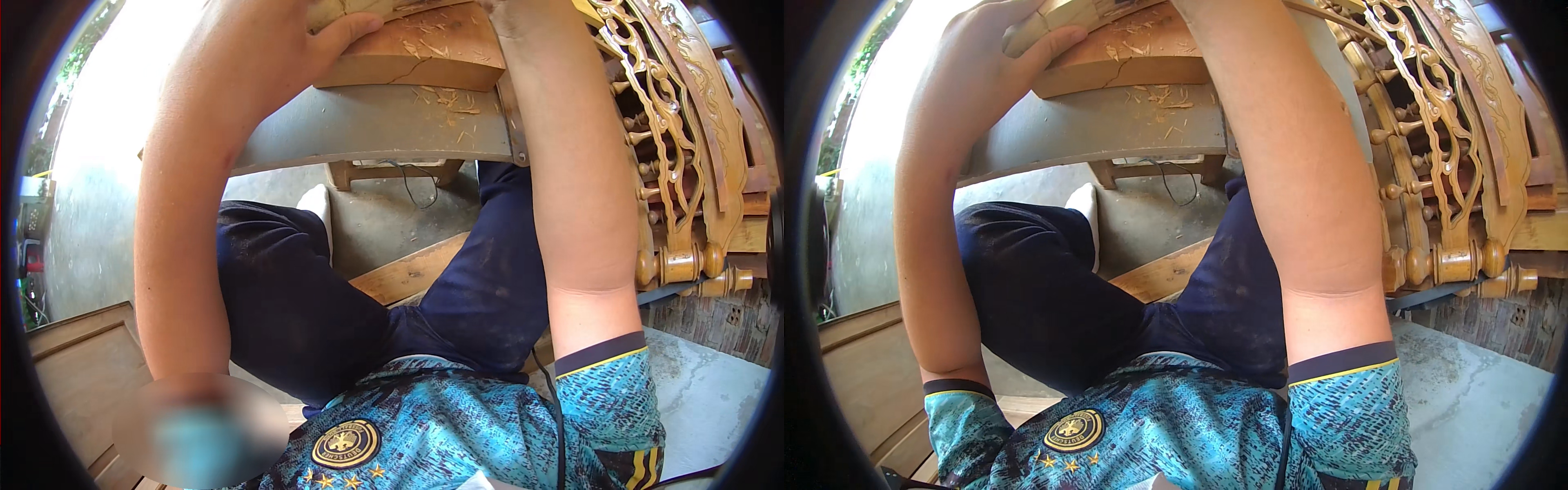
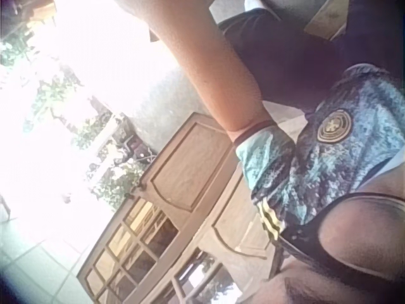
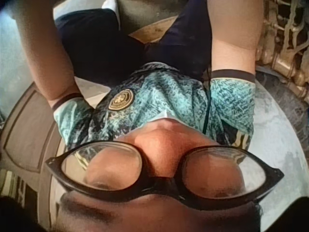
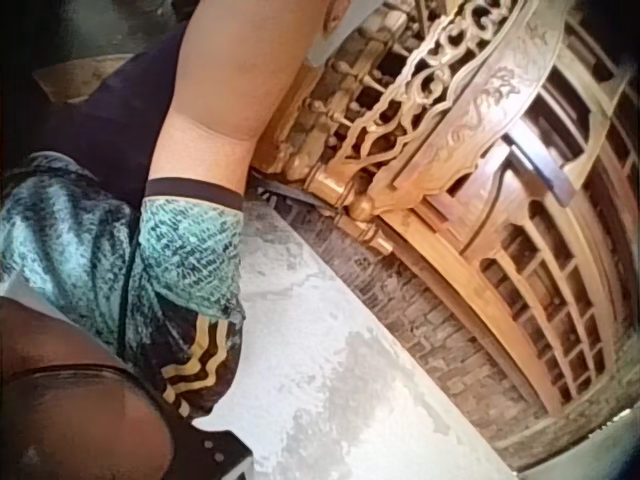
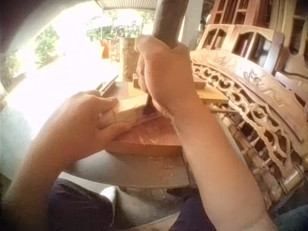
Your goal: Use a chisel and mallet to carve a wooden component.
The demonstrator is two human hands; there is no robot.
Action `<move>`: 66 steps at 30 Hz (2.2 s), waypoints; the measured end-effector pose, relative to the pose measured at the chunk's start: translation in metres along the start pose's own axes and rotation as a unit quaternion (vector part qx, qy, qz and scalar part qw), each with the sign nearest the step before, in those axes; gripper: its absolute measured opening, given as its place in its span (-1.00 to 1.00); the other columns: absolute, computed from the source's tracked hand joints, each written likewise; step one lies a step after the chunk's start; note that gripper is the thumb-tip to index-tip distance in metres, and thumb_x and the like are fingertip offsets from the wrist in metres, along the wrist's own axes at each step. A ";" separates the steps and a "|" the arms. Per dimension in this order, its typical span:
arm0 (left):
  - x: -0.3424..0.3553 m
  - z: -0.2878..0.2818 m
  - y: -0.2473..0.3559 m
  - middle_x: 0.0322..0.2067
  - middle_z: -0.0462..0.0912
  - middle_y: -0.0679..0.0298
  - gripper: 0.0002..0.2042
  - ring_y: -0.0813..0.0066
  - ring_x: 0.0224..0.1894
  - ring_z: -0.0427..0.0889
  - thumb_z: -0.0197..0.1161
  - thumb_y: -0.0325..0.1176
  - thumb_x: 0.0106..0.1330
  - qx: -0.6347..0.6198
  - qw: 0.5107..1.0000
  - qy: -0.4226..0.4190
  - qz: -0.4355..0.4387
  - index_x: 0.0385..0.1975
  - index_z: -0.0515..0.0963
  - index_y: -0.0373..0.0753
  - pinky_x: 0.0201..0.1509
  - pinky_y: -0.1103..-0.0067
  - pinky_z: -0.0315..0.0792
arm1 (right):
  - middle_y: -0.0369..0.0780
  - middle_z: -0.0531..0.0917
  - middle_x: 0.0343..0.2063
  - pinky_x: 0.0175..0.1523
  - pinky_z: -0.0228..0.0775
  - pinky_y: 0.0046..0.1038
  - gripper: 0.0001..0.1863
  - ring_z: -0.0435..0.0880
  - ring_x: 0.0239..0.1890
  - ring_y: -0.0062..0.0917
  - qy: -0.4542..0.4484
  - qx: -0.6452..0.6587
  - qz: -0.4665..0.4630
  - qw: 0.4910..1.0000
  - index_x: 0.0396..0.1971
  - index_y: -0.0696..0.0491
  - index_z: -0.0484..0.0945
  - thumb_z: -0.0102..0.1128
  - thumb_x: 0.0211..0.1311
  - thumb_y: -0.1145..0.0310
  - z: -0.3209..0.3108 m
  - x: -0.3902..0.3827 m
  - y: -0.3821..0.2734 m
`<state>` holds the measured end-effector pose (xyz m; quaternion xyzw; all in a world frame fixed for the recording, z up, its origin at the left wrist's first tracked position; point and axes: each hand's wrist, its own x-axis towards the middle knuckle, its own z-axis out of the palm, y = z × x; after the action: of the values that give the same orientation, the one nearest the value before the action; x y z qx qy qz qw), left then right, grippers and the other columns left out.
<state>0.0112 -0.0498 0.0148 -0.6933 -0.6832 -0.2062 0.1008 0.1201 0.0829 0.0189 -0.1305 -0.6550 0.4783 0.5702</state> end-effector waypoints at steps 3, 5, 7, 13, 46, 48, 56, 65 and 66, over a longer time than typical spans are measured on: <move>-0.001 0.003 -0.002 -0.26 0.72 -0.02 -0.50 0.13 -0.21 0.69 0.46 -0.08 0.26 0.021 1.000 -0.003 -0.006 -0.02 0.68 -0.43 -0.06 0.32 0.56 | -0.43 0.31 -0.77 -0.71 0.05 -0.56 -0.78 0.19 -0.81 -0.73 0.106 -0.025 0.045 0.993 -0.56 -0.01 0.40 0.04 0.33 0.42 0.004 -0.004 -0.006; 0.000 0.006 -0.007 -0.25 0.72 -0.03 -0.48 0.13 -0.22 0.70 0.47 -0.08 0.26 0.029 0.999 -0.017 -0.002 0.00 0.67 -0.44 -0.06 0.33 0.57 | -0.42 0.31 -0.74 -0.70 0.08 -0.57 -0.87 0.20 -0.78 -0.72 0.220 -0.008 0.100 0.970 -0.46 0.04 0.40 0.03 0.33 0.44 0.004 -0.006 -0.009; 0.004 0.011 -0.014 -0.23 0.73 -0.06 -0.45 0.07 -0.20 0.71 0.45 -0.04 0.26 0.023 0.999 -0.008 0.033 0.04 0.67 -0.42 -0.03 0.31 0.56 | -0.42 0.31 -0.71 -0.69 0.11 -0.59 -0.90 0.21 -0.77 -0.72 0.283 0.071 0.110 0.950 -0.40 0.06 0.37 0.06 0.31 0.43 -0.001 -0.008 -0.012; 0.016 0.023 -0.036 -0.20 0.73 -0.10 -0.43 -0.04 -0.14 0.72 0.42 0.04 0.27 -0.008 0.996 0.014 0.089 0.06 0.67 -0.36 0.05 0.26 0.53 | -0.44 0.32 -0.80 -0.72 0.04 -0.54 -0.76 0.16 -0.83 -0.74 0.089 0.088 -0.008 0.992 -0.63 -0.06 0.37 0.09 0.25 0.44 -0.014 -0.011 -0.005; -0.001 0.001 0.006 -0.37 0.68 0.00 -0.60 0.12 -0.31 0.67 0.46 -0.11 0.25 0.025 1.000 0.001 0.005 -0.22 0.71 -0.42 -0.13 0.31 0.55 | -0.40 0.36 -0.77 -0.69 0.07 -0.58 -0.74 0.21 -0.80 -0.74 0.059 0.048 -0.004 0.997 -0.64 -0.08 0.37 0.11 0.24 0.43 -0.005 -0.015 -0.007; -0.001 0.001 0.007 -0.37 0.69 0.00 -0.57 0.14 -0.30 0.68 0.46 -0.10 0.25 0.027 1.000 0.000 -0.006 -0.17 0.70 -0.43 -0.13 0.31 0.55 | -0.41 0.36 -0.79 -0.68 0.09 -0.56 -0.70 0.22 -0.81 -0.73 -0.013 0.032 -0.060 0.998 -0.70 -0.09 0.38 0.12 0.25 0.41 -0.010 -0.016 -0.007; 0.000 -0.003 -0.003 -0.31 0.74 -0.03 -0.48 0.17 -0.28 0.72 0.46 -0.09 0.25 -0.034 0.999 -0.006 0.002 0.00 0.68 -0.46 -0.13 0.35 0.57 | -0.43 0.37 -0.82 -0.68 0.18 -0.56 -0.69 0.28 -0.82 -0.72 -0.098 0.018 -0.147 0.984 -0.71 -0.07 0.42 0.16 0.26 0.40 -0.006 -0.009 -0.008; 0.017 -0.026 -0.002 -0.44 0.71 0.01 -0.57 0.22 -0.39 0.68 0.43 -0.10 0.28 -0.097 0.983 -0.155 -0.037 -0.19 0.72 -0.45 -0.24 0.35 0.54 | -0.43 0.40 -0.80 -0.67 0.17 -0.58 -0.71 0.29 -0.80 -0.75 -0.043 -0.052 -0.082 0.994 -0.70 -0.04 0.44 0.18 0.23 0.43 0.007 -0.021 -0.018; 0.019 -0.028 -0.001 -0.45 0.70 0.02 -0.58 0.23 -0.40 0.67 0.43 -0.09 0.28 -0.092 0.980 -0.171 -0.054 -0.21 0.72 -0.44 -0.25 0.35 0.53 | -0.43 0.40 -0.80 -0.66 0.17 -0.58 -0.72 0.29 -0.80 -0.76 -0.036 -0.072 -0.095 0.992 -0.70 -0.03 0.44 0.18 0.23 0.43 0.009 -0.022 -0.018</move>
<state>0.0061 -0.0446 0.0475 -0.6868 -0.7048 -0.1515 -0.0928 0.1258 0.0536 0.0196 -0.0907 -0.7171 0.3779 0.5786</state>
